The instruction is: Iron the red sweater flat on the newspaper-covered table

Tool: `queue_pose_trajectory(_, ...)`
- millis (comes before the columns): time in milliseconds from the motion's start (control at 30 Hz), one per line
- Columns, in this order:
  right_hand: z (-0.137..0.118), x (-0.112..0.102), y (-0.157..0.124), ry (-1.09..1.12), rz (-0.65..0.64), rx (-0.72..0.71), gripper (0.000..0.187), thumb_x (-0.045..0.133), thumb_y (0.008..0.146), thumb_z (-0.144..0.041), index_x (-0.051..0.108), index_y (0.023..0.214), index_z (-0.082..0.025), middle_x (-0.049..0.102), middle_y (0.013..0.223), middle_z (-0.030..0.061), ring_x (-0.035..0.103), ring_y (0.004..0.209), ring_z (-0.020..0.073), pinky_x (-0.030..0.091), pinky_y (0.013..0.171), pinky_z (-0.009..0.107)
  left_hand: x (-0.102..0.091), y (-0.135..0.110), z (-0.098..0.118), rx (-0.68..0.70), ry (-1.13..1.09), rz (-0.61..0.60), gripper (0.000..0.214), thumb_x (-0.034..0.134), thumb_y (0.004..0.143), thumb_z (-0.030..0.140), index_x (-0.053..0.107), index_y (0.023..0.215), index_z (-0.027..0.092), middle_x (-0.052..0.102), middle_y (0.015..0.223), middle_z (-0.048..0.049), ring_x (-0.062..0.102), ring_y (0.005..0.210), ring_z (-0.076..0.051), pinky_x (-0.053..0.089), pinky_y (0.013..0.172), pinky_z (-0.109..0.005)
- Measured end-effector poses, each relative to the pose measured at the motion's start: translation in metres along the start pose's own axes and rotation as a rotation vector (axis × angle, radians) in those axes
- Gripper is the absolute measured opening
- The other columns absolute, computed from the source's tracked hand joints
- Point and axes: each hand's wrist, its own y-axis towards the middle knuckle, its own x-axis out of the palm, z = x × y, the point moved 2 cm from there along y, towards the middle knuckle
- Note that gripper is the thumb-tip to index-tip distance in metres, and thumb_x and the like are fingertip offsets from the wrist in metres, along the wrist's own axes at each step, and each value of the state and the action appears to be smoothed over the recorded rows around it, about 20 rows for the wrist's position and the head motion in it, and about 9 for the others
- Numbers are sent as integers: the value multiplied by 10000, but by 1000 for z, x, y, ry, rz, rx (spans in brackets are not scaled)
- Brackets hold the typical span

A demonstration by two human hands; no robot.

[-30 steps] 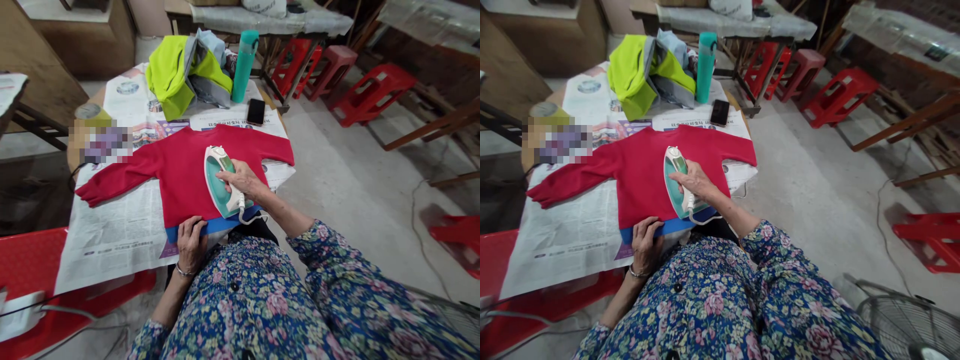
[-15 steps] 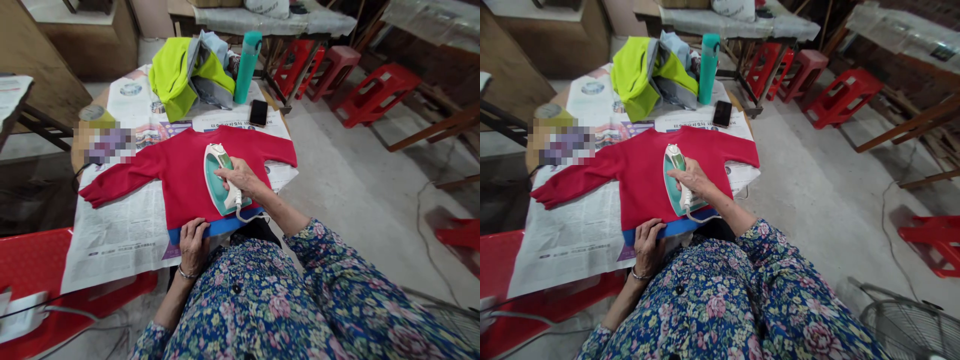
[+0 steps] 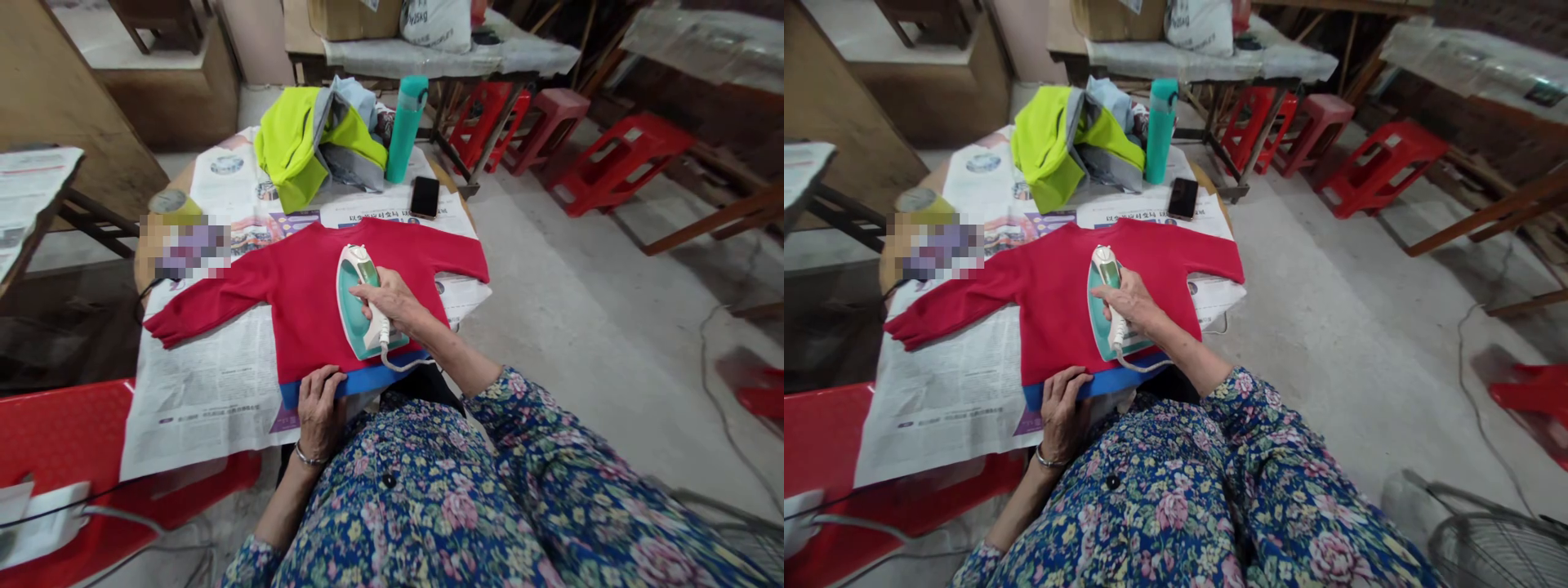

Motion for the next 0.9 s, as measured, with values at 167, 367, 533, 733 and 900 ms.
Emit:
queue_pose_trajectory(167,1,7,5,17,15,14,279,750,922,-172,485,887,-255,526,583,-67,491,454,107,386,407,215,-2,3,2,9,14,6,318,603,959,102,739,1204,251,791,1192,-106,713,1104,-275,544,1009,-424)
queue_pose_trajectory(367,-2,13,7,36,24,22,306,748,941,-170,462,878,-258,518,573,-68,529,477,117,406,404,203,-3,5,4,32,25,13,320,593,957,74,728,1196,239,784,1182,-108,702,1102,-271,536,997,-412)
queue_pose_trajectory(533,-7,15,6,47,38,31,304,741,941,-148,465,871,-253,519,577,-73,539,477,116,416,397,202,-2,6,5,42,22,31,289,586,975,88,730,1179,236,774,1172,-108,691,1097,-267,528,999,-404)
queue_pose_trajectory(733,-5,16,7,78,59,21,311,749,932,-135,467,865,-249,502,564,-89,516,436,102,383,378,188,-2,6,4,32,14,16,316,599,947,65,732,1181,231,780,1183,-107,695,1110,-265,527,1009,-401)
queue_pose_trajectory(900,2,14,14,99,20,-15,357,791,909,-155,455,846,-256,520,564,-81,501,421,95,390,380,187,-4,7,5,47,25,19,305,598,957,75,734,1184,227,782,1176,-108,696,1096,-264,533,1000,-401)
